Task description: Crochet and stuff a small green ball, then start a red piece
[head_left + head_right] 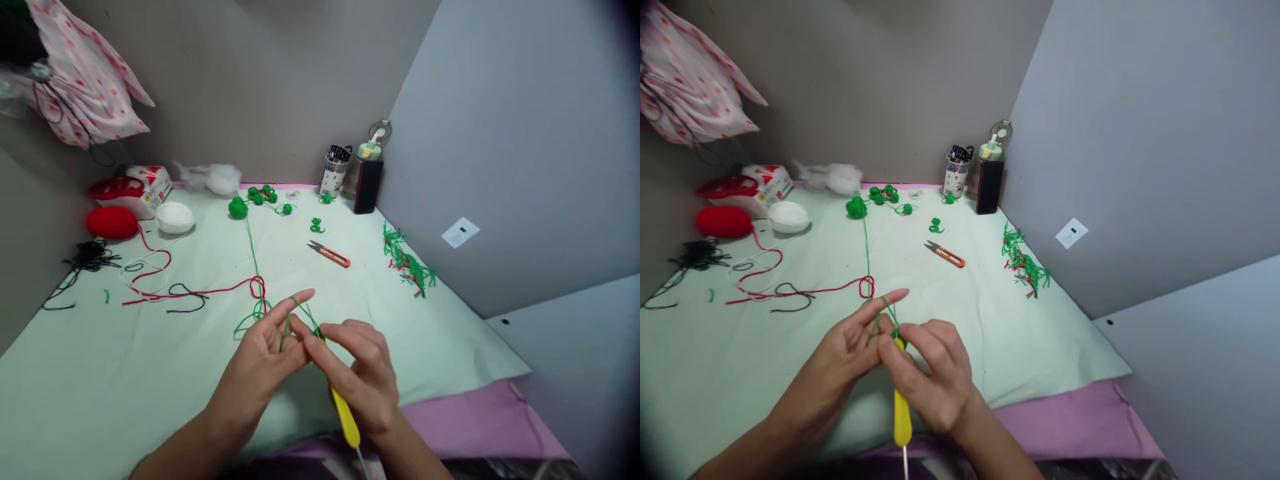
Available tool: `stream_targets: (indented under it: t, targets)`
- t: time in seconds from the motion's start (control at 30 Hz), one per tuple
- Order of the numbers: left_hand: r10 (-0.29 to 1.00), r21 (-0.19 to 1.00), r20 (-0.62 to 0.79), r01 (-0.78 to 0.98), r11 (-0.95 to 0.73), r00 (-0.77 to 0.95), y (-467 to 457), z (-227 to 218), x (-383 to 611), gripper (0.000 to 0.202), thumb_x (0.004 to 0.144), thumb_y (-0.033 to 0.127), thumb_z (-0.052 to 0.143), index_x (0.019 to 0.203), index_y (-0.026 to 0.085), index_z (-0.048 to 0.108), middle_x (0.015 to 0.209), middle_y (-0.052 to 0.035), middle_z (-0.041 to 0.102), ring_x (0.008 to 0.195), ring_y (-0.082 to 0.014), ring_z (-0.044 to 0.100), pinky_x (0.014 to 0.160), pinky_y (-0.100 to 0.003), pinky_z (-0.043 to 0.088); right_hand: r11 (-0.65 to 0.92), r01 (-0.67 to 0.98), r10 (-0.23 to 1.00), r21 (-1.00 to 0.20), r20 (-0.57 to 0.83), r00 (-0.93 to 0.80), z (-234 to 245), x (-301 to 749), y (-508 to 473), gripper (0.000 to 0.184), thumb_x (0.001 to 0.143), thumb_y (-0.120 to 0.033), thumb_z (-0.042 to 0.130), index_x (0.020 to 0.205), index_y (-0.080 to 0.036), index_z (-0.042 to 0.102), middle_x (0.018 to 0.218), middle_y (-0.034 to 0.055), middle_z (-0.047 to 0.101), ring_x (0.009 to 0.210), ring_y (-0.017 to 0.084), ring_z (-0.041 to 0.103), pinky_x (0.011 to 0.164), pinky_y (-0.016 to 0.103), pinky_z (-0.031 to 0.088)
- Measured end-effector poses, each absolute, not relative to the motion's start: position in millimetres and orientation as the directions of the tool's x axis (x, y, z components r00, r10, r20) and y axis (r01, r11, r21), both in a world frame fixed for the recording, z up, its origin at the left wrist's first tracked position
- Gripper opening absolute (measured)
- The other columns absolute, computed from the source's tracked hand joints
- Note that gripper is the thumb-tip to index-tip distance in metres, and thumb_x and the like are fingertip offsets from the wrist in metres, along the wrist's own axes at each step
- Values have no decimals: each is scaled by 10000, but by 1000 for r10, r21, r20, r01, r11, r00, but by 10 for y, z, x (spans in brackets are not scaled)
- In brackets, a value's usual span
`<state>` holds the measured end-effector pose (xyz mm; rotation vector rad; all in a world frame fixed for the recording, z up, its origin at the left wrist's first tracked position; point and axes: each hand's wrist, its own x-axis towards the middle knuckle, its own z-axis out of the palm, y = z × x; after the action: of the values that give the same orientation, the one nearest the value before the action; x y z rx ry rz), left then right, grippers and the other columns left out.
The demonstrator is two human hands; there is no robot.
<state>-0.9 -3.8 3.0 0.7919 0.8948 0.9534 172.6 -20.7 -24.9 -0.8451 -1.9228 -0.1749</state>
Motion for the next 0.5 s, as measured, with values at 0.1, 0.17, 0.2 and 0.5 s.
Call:
stream_targets:
  t: [0.1, 0.17, 0.2, 0.5]
  targets:
    - [846, 743, -330, -438, 506, 418, 19, 48, -62, 577, 767, 333, 900, 1309, 221, 736, 767, 37, 582, 612, -73, 424, 692, -227, 420, 712, 460, 614, -530, 788, -42, -253, 1723, -205, 301, 1004, -121, 588, 1224, -263, 735, 1024, 86, 780, 926, 236, 709, 775, 400, 598]
    - [853, 736, -316, -460, 497, 416, 37, 66, -82, 526, 773, 318, 895, 1273, 227, 760, 755, 50, 557, 554, -51, 310, 616, -214, 364, 635, 217, 737, -741, 666, 114, -226, 1716, -184, 233, 1038, -185, 557, 1119, -269, 758, 898, 60, 761, 820, 215, 690, 705, 373, 577]
    - [865, 749, -297, -464, 473, 404, 37, 71, -83, 508, 776, 314, 892, 1262, 237, 769, 772, 43, 562, 574, -59, 337, 626, -217, 366, 595, 101, 782, -797, 604, 156, -209, 1711, -167, 214, 1046, -217, 558, 1062, -267, 765, 846, 50, 746, 784, 205, 680, 677, 354, 568]
    - [932, 875, -215, -366, 317, 293, -40, -22, 3, 461, 816, 341, 879, 1263, 347, 768, 905, 14, 650, 826, -136, 531, 839, -273, 439, 629, 304, 755, -715, 656, -18, -217, 1669, -180, 322, 996, -107, 617, 1209, -299, 763, 1048, 63, 787, 938, 208, 738, 774, 343, 610]
